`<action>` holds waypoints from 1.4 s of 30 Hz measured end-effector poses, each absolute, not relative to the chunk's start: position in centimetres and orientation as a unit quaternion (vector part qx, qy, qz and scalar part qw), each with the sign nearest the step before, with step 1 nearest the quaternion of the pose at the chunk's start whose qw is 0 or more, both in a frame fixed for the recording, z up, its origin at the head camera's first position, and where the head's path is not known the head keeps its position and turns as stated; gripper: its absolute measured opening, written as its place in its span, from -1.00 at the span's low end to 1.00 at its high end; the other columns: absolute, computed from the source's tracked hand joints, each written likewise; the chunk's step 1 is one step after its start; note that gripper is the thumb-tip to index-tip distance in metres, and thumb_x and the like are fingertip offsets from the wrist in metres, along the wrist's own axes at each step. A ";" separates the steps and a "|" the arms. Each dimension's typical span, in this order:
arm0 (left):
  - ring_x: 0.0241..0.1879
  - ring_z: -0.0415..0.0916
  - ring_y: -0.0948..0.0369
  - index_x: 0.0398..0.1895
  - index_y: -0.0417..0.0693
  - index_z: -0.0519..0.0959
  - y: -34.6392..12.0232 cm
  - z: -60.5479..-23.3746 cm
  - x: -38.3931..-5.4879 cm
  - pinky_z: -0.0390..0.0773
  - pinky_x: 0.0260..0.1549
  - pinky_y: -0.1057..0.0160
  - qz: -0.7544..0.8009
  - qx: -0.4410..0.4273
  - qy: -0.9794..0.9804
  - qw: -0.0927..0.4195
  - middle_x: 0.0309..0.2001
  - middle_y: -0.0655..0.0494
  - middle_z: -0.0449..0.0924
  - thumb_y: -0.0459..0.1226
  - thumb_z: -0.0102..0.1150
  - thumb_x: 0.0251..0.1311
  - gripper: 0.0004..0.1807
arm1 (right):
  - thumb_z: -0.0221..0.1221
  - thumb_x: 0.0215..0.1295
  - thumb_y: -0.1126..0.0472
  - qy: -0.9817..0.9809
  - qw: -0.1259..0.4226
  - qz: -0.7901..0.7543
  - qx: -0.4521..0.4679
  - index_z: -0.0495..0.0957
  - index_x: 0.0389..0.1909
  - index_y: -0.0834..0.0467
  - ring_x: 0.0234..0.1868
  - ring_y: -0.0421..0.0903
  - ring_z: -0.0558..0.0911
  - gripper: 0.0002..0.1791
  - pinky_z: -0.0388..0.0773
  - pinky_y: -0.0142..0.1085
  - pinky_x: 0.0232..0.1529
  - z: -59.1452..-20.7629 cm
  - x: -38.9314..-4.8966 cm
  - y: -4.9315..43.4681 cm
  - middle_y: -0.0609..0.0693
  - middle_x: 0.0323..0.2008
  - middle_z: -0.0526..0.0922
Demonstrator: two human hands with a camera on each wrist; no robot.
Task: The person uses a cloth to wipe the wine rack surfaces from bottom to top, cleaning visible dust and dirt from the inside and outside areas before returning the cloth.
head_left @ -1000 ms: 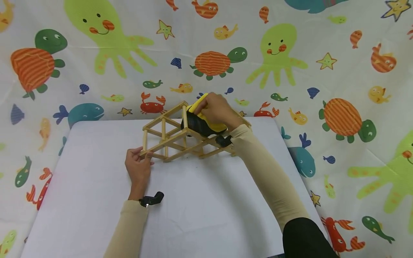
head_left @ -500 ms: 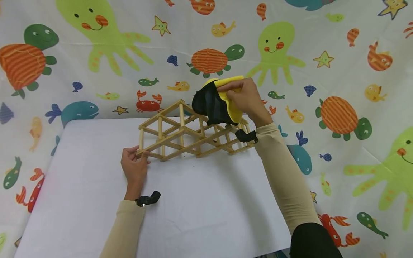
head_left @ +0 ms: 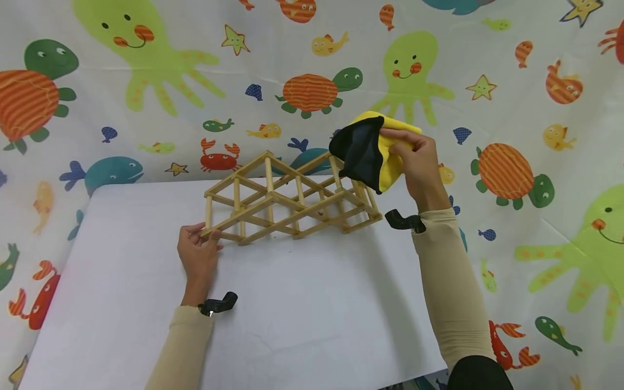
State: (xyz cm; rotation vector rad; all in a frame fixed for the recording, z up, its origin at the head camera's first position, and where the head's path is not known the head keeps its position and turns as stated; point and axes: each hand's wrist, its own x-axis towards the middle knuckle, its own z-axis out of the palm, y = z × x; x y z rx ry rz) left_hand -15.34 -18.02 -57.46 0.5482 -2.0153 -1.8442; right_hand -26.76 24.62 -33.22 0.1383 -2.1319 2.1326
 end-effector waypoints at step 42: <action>0.49 0.39 -0.04 0.38 0.13 0.63 -14.5 -40.9 -25.1 0.35 0.47 -0.26 -0.496 -0.121 -0.858 0.054 0.47 0.01 0.54 -0.06 0.39 0.40 -0.49 | 0.60 0.15 -0.01 -0.881 0.240 0.404 0.062 0.88 -0.14 0.09 0.10 0.10 0.69 -0.67 0.70 0.00 0.03 -42.6 -20.2 19.0 0.14 0.00 0.80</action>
